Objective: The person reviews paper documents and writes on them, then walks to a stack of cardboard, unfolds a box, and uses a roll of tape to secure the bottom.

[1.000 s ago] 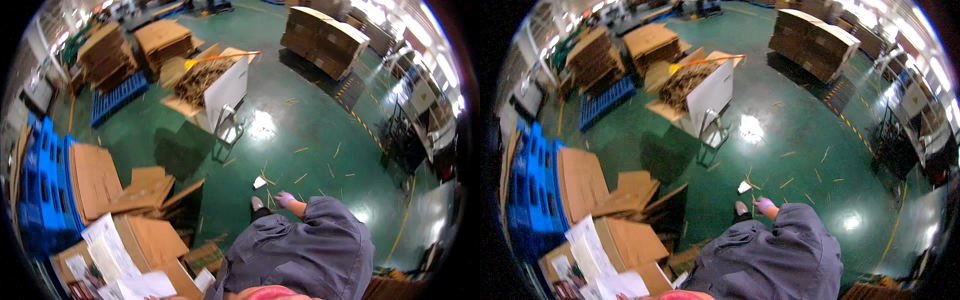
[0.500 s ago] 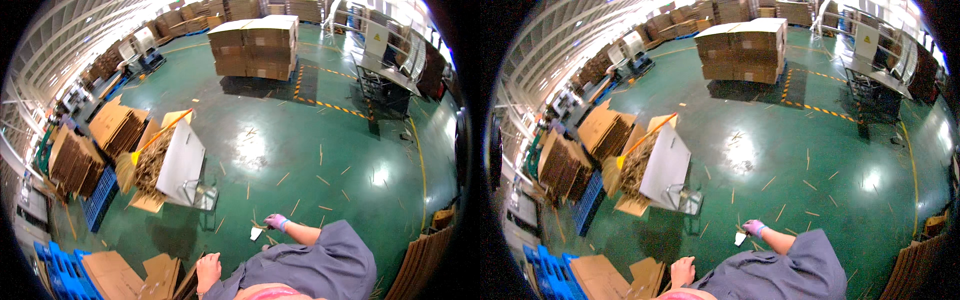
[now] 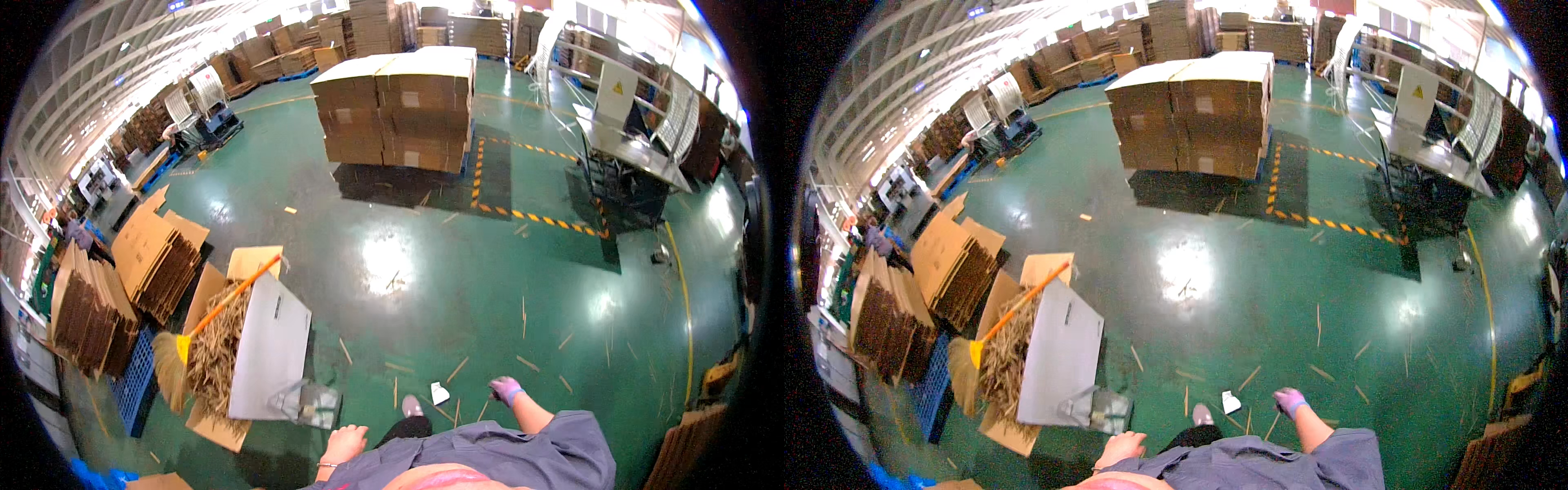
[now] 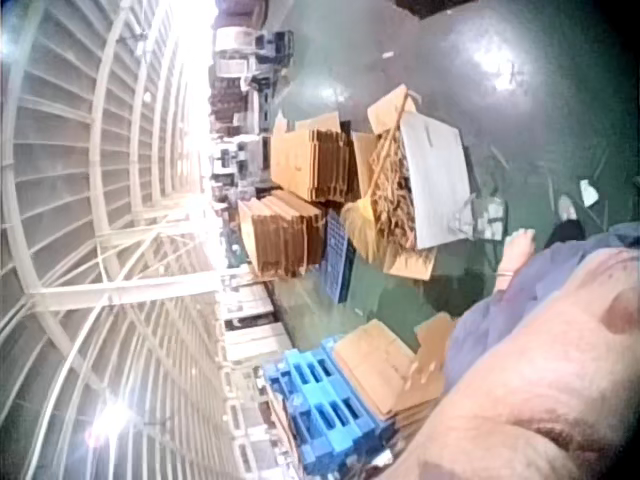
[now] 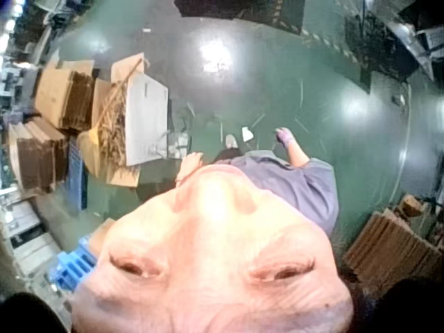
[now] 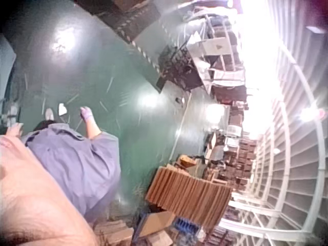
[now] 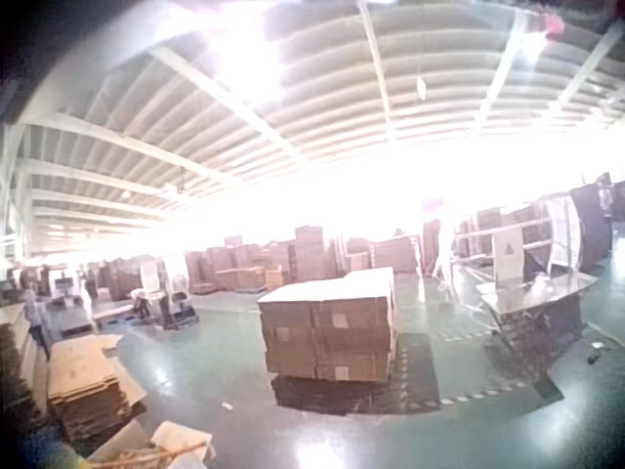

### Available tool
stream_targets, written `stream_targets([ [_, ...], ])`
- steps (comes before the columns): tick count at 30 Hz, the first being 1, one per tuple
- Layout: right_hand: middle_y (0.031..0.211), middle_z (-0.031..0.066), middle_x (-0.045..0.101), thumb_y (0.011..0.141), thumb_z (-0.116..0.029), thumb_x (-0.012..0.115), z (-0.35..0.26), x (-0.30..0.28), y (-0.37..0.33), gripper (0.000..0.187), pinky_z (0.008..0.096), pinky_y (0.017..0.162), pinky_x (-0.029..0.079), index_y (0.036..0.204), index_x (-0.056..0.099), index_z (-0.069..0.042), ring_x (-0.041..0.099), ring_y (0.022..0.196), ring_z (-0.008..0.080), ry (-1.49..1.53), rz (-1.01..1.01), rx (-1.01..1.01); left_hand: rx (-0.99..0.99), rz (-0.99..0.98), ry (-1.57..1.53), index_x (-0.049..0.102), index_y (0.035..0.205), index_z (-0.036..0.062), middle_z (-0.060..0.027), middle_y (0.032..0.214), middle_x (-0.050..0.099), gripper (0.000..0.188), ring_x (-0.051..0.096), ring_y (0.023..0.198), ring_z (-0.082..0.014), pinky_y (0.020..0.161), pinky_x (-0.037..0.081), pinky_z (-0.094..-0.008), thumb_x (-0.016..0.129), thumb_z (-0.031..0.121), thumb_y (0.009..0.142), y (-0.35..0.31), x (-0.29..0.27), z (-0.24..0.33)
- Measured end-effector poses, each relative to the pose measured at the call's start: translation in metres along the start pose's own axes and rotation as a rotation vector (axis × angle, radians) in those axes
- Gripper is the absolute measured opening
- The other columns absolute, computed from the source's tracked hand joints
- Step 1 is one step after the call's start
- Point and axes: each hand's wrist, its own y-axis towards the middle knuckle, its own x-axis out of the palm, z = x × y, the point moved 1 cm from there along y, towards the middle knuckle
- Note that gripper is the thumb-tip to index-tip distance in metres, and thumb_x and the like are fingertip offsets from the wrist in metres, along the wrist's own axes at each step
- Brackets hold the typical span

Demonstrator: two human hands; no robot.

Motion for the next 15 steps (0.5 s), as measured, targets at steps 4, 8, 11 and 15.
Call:
stream_targets([
  [4,0.115,0.0158,0.07,0.085,-0.043,0.073,0.047,-0.03,0.029,0.046,0.0448,0.09,0.054,0.12,0.067,-0.014,0.067,0.105,0.0354,0.335,-0.097,0.32,-0.034,0.09,0.016,0.066,0.111,0.0135,-0.0141,0.105,0.068,0.026,0.066,0.102,-0.0351,0.087,0.051,-0.0502,0.062,0.025,0.088,0.097,-0.075,-0.031],
  [8,0.114,0.0161,0.071,0.084,-0.045,0.072,0.024,-0.051,0.076,0.046,0.0444,0.089,0.054,0.119,0.068,-0.015,0.068,0.104,0.0355,1.015,-0.127,0.818,0.081,0.115,0.128,0.065,0.117,0.0135,-0.0131,0.105,0.067,0.031,0.065,0.104,-0.0337,0.087,0.051,-0.0486,0.064,0.024,0.088,0.204,-0.199,-0.034],
  [11,0.112,0.015,0.072,0.08,-0.048,0.074,0.063,-0.009,0.121,0.047,0.0439,0.09,0.054,0.114,0.07,-0.016,0.069,0.104,0.0343,-0.036,-0.366,0.29,0.195,0.127,0.133,0.065,0.118,0.0132,-0.0138,0.105,0.066,0.032,0.065,0.103,-0.0342,0.086,0.051,-0.0483,0.065,0.024,0.088,0.3,-0.254,-0.046],
  [15,0.109,0.0164,0.072,0.078,-0.051,0.072,0.152,0.016,0.22,0.047,0.0437,0.093,0.054,0.104,0.072,-0.012,0.07,0.101,0.0333,-0.098,-0.402,0.211,0.179,0.11,0.127,0.064,0.118,0.0134,-0.0146,0.105,0.066,0.033,0.065,0.102,-0.0343,0.085,0.052,-0.0484,0.065,0.026,0.088,0.43,-0.302,-0.059],
])
